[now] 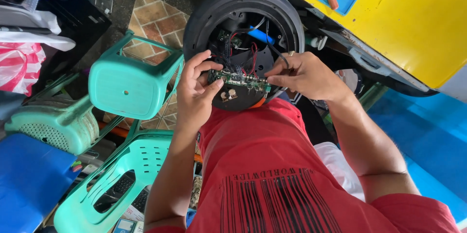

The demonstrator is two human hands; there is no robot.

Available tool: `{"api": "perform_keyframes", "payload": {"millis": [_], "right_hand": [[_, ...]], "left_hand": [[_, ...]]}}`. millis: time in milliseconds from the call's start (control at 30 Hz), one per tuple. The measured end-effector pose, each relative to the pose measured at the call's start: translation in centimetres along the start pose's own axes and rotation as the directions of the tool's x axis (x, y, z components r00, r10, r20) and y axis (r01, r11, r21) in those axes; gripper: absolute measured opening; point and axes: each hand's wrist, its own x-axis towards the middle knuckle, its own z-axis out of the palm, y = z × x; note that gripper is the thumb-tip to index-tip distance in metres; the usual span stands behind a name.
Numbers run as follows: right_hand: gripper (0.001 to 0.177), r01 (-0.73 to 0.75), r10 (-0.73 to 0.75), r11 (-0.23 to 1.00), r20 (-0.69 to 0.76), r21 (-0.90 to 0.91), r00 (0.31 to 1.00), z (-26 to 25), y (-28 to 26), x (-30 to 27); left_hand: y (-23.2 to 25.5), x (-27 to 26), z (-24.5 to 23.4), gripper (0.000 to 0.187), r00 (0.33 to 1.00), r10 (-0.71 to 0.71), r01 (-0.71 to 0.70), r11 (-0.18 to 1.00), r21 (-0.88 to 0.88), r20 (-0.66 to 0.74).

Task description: The person holds a green circuit board with attached wires and a black plastic casing, manipulating them over a disassembled circular device. They turn the components over in their hands, inspecting the connections and the board itself while standing at a cluttered workbench.

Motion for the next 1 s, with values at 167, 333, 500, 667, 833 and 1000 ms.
{"api": "perform_keyframes", "payload": {"millis": [167, 333, 500, 667, 833, 1000], "right_hand": [[0.015, 0.008, -0.008, 0.998, -0.004, 0.056, 1.0, 0.4, 1.5, 0.4], [0.016, 0.018, -0.016, 0.995, -0.022, 0.103, 1.0, 0.6, 1.2, 0.2], [0.014, 0.075, -0.059, 0.982, -0.094, 0.173, 0.994, 1.0, 2.1, 0.8], [0.014, 0.108, -0.084, 0.971, -0.121, 0.212, 0.989, 1.2, 2.2, 1.0], [0.013, 0.157, -0.122, 0.961, -0.161, 0.227, 0.979, 1.7, 3.0, 1.1], [0.014, 0.206, -0.17, 0.954, -0.173, 0.219, 0.97, 2.3, 4.5, 1.5]], "left_hand": [[-0.6, 0.6, -0.6, 0.061, 1.0, 0.01, -0.01, 1.0, -0.001, 0.011], [-0.9, 0.7, -1.1, 0.062, 0.998, 0.029, -0.031, 0.999, 0.022, 0.051], [-1.0, 0.8, -1.2, 0.062, 0.996, 0.051, -0.055, 0.996, 0.063, 0.074], [-0.5, 1.0, -1.2, 0.065, 0.996, 0.054, -0.056, 0.998, 0.019, 0.076], [0.2, 0.8, -0.9, 0.068, 0.996, 0.057, -0.056, 0.998, -0.021, 0.063], [-0.7, 0.7, -1.2, 0.07, 0.998, 0.049, -0.048, 0.997, -0.064, 0.025]]}}
